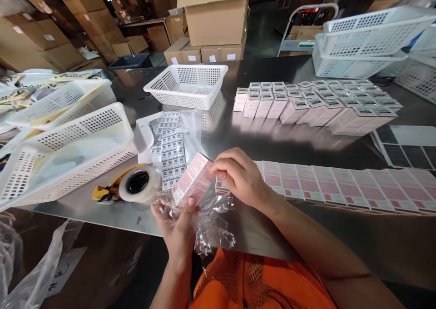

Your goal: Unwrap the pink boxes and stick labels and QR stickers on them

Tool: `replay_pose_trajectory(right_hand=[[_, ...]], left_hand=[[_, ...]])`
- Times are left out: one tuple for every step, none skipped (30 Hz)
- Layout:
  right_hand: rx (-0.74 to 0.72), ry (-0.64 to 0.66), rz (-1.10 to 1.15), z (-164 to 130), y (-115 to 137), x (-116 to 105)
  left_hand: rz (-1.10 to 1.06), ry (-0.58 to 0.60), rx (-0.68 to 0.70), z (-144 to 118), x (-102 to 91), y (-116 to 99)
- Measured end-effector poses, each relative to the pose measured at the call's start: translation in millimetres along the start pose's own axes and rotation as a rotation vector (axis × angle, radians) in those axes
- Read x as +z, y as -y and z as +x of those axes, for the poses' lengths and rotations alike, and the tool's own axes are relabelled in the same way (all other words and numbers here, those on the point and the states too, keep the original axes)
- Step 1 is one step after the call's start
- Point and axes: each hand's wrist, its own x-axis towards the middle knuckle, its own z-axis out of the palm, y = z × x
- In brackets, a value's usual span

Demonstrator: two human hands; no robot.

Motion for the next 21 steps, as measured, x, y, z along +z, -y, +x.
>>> replay_pose_trajectory(right_hand=[[-0.008, -0.024, 0.021, -1.7, -2.0, 0.0], [-0.022, -0.043, 0.036, -3.3, -4.2, -0.1], [-0.041, -0.057, 0.045, -4.6, -6.2, -0.3], [-0.067, -0.065, 0.05, -5.5, -8.0, -0.6], [-0.096, -0.072, 0.056, -5.9, -9.3, -0.9], [-0.122, -0.081, 0.064, -5.9, -10.0, -1.3], [-0.142, -0.09, 0.071, -5.4, -10.0, -1.8], [-0.153, -0.088, 0.079, -4.7, -9.6, -2.2], [-0.152, -0.077, 0.085, -3.8, -8.6, -2.7], [-0.137, -0.058, 0.084, -2.9, -7.5, -3.0], [-0.112, -0.035, 0.077, -1.9, -6.2, -3.1], [-0.081, -0.01, 0.062, -1.1, -5.1, -2.9], [-0.05, 0.013, 0.04, -0.4, -4.0, -2.4], [-0.022, 0.032, 0.007, 0.1, -3.0, -1.6], [-0.007, 0.044, -0.034, 0.3, -1.8, -0.4], [-0.004, 0.05, -0.081, 0.2, -0.4, 1.1], [-0.011, 0.048, -0.13, -0.3, 1.5, 3.0], [-0.025, 0.037, -0.178, -1.1, 4.0, 5.1], [-0.045, 0.02, -0.218, -2.3, 7.1, 7.4], [-0.074, 0.003, -0.244, -3.9, 10.6, 9.8], [-0.114, -0.01, -0.254, -5.8, 14.2, 12.4]], left_hand=[[0.001, -0.004, 0.01, -0.3, -0.7, -0.7], [0.005, -0.003, 0.018, -0.7, -1.6, -1.4], [0.009, 0.003, 0.02, -1.0, -2.4, -2.2], [0.011, 0.018, 0.015, -1.2, -3.1, -3.0], [0.009, 0.039, 0.005, -1.3, -3.5, -3.9], [0.004, 0.061, -0.01, -1.3, -3.8, -4.8], [-0.006, 0.078, -0.03, -1.2, -3.8, -5.6], [-0.02, 0.089, -0.049, -1.0, -3.6, -6.1], [-0.032, 0.092, -0.061, -0.9, -3.4, -6.3], [-0.036, 0.088, -0.067, -0.8, -3.2, -6.1], [-0.029, 0.079, -0.066, -0.8, -3.1, -5.5], [-0.017, 0.069, -0.061, -0.7, -3.0, -4.6], [-0.001, 0.058, -0.054, -0.6, -3.0, -3.6], [0.014, 0.044, -0.043, -0.3, -2.9, -2.5], [0.021, 0.03, -0.03, 0.3, -2.6, -1.7], [0.019, 0.018, -0.014, 1.3, -2.0, -1.2], [0.012, 0.003, 0.004, 2.6, -1.2, -1.2], [-0.002, -0.02, 0.029, 4.3, -0.2, -1.7], [-0.024, -0.038, 0.044, 6.3, 1.0, -2.6], [-0.055, -0.055, 0.054, 8.4, 2.2, -3.9], [-0.089, -0.062, 0.051, 10.4, 3.3, -5.3]])
